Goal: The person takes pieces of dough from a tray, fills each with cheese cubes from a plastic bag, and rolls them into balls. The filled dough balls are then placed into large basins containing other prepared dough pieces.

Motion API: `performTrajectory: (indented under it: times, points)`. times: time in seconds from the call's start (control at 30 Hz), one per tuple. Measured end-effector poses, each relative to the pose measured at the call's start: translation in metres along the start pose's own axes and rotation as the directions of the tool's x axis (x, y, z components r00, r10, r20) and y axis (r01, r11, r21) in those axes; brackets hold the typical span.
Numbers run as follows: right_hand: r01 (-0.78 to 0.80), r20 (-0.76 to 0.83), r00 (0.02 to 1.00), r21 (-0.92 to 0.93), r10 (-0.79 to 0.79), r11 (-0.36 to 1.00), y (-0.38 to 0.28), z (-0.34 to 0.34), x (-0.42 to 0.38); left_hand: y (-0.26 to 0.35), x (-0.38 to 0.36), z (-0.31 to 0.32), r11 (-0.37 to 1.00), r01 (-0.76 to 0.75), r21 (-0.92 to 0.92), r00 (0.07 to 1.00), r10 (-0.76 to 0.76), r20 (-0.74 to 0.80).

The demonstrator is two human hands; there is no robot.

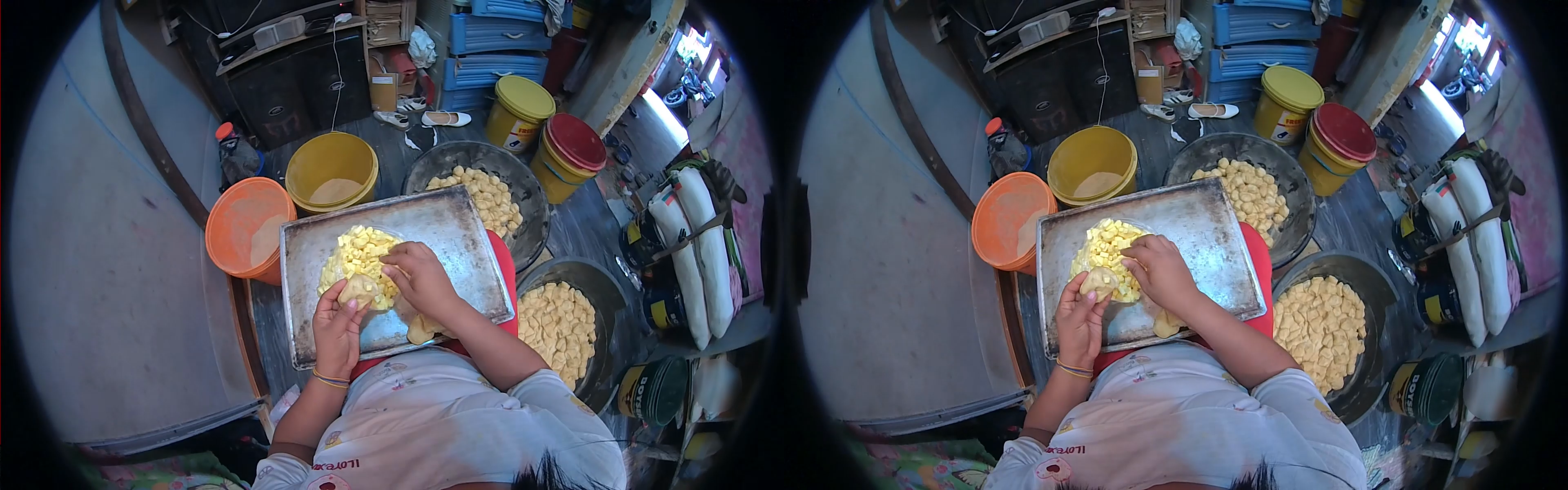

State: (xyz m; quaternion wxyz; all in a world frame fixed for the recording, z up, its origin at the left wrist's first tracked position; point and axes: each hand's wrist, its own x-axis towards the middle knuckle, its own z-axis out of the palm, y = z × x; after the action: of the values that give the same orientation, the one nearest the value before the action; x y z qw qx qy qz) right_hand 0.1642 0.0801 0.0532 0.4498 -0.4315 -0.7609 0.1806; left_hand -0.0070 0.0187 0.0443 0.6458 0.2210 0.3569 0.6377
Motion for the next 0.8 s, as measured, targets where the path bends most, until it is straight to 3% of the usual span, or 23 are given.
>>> performTrajectory:
  times: [0.03, 0.07, 0.13, 0.17, 0.3, 0.37, 0.57, 0.6, 0.67, 0.73, 0.8]
  points:
    - [0.110, -0.028, 0.993, -0.124, -0.115, 0.986, -0.002, 0.000, 0.002, 0.000, 0.000, 0.000, 1.000, 0.000, 0.001, 1.000, 0.000, 0.000]
    - [0.111, -0.029, 0.993, -0.124, -0.115, 0.986, -0.006, 0.000, 0.001, -0.001, 0.000, 0.000, 1.000, -0.007, 0.006, 1.000, 0.007, -0.010]
    - [-0.046, 0.140, 0.990, 0.323, 0.000, 0.945, -0.017, 0.000, -0.003, -0.004, 0.001, -0.002, 1.000, -0.013, 0.012, 1.000, 0.013, -0.022]
    - [-0.137, 0.236, 0.970, 0.342, 0.056, 0.930, -0.016, 0.002, -0.005, -0.006, 0.001, -0.004, 1.000, -0.023, 0.000, 1.000, 0.023, -0.012]
    - [-0.303, 0.180, 0.952, 0.462, 0.246, 0.834, -0.016, 0.008, -0.009, -0.006, -0.001, -0.008, 0.999, -0.023, -0.026, 0.997, 0.025, 0.076]
    - [-0.148, 0.133, 0.986, 0.416, 0.101, 0.897, -0.013, 0.005, -0.010, -0.004, -0.003, 0.000, 0.999, -0.048, -0.019, 0.997, 0.049, 0.067]
    - [0.017, 0.242, 0.967, 0.256, -0.081, 0.967, -0.016, 0.000, -0.012, -0.001, -0.004, 0.005, 0.997, -0.068, 0.041, 0.996, 0.066, 0.059]
    - [0.012, 0.237, 0.969, 0.252, -0.073, 0.968, -0.015, 0.000, -0.012, -0.002, -0.004, 0.005, 0.996, -0.049, 0.076, 0.996, 0.043, 0.073]
    - [0.098, 0.338, 0.913, 0.360, -0.227, 0.928, -0.012, 0.000, -0.012, -0.001, -0.008, 0.015, 0.997, -0.020, 0.076, 0.989, 0.008, 0.148]
    - [0.049, 0.399, 0.889, 0.404, -0.224, 0.914, -0.015, -0.005, -0.013, -0.004, -0.009, 0.023, 0.997, 0.004, 0.079, 0.974, -0.022, 0.224]
    - [0.285, 0.289, 0.875, 0.342, -0.389, 0.895, -0.021, -0.015, -0.011, -0.010, -0.010, 0.030, 0.959, -0.230, 0.165, 0.933, 0.169, 0.317]
